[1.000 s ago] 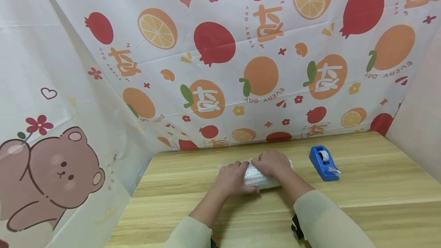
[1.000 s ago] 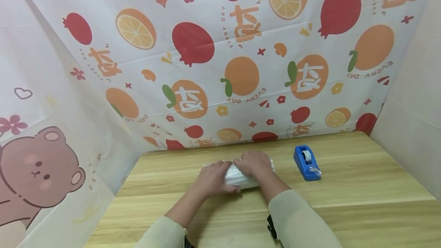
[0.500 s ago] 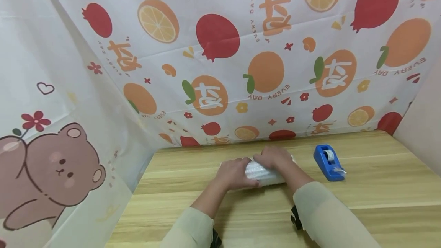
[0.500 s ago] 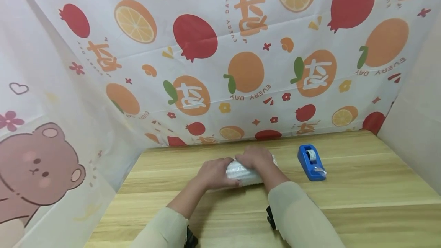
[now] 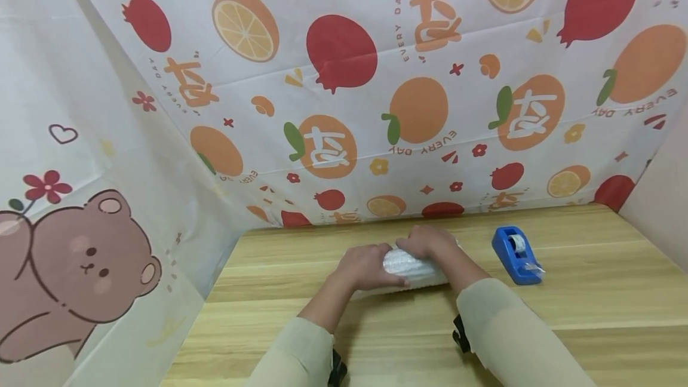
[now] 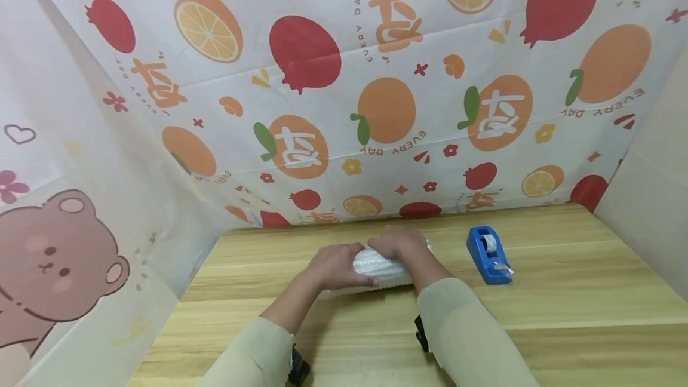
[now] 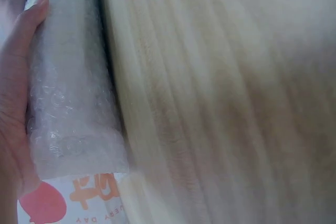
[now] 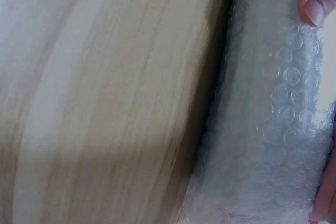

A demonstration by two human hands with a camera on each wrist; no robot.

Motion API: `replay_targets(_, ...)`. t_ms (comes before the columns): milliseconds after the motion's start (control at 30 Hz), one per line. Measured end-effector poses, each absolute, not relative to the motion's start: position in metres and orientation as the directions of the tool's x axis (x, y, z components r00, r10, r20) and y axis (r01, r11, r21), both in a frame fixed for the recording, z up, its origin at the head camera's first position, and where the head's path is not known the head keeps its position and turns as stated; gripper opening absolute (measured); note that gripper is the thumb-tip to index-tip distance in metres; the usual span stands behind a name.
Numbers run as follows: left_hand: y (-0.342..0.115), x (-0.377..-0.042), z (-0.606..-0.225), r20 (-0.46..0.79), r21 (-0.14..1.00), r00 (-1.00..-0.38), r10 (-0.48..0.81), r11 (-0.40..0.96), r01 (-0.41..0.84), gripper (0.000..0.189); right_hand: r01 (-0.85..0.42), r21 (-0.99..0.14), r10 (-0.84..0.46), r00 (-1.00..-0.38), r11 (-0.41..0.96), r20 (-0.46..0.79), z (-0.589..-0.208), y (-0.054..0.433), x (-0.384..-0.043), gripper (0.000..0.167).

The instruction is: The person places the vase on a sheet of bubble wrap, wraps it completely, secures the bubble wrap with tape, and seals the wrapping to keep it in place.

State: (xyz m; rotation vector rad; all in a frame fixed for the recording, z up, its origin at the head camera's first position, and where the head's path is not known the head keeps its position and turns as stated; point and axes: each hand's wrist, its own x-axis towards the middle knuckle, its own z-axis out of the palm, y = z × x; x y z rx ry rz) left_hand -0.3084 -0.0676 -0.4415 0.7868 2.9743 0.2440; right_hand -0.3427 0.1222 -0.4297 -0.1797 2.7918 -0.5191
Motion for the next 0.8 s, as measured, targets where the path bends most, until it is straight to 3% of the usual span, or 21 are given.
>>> replay_targets(300, -0.068, -0.316, -0.437, -0.101, 0.262, -0.882, 0.46, 0.868, 0.422, 0.086, -0.064, -0.407, -0.202, -0.93, 0.911, -0.306, -0.431, 0.124, -0.353, 0.046)
replay_targets(467, -0.065, -0.318, -0.435, -0.095, 0.265, -0.877, 0.471, 0.861, 0.434, 0.088, -0.045, -0.391, -0.167, -0.943, 0.919, -0.286, -0.428, 0.127, -0.35, 0.063)
replay_targets(567, -0.065, -0.318, -0.435, -0.094, 0.263, -0.879, 0.467, 0.863, 0.43, 0.091, -0.072, -0.373, -0.163, -0.962, 0.925, -0.219, -0.428, 0.126, -0.345, 0.07)
replay_targets(800, -0.068, -0.318, -0.438, -0.1, 0.27, -0.888, 0.448, 0.871, 0.41, 0.094, -0.179, -0.35, -0.178, -0.983, 0.92, 0.034, -0.434, 0.12, -0.334, 0.061)
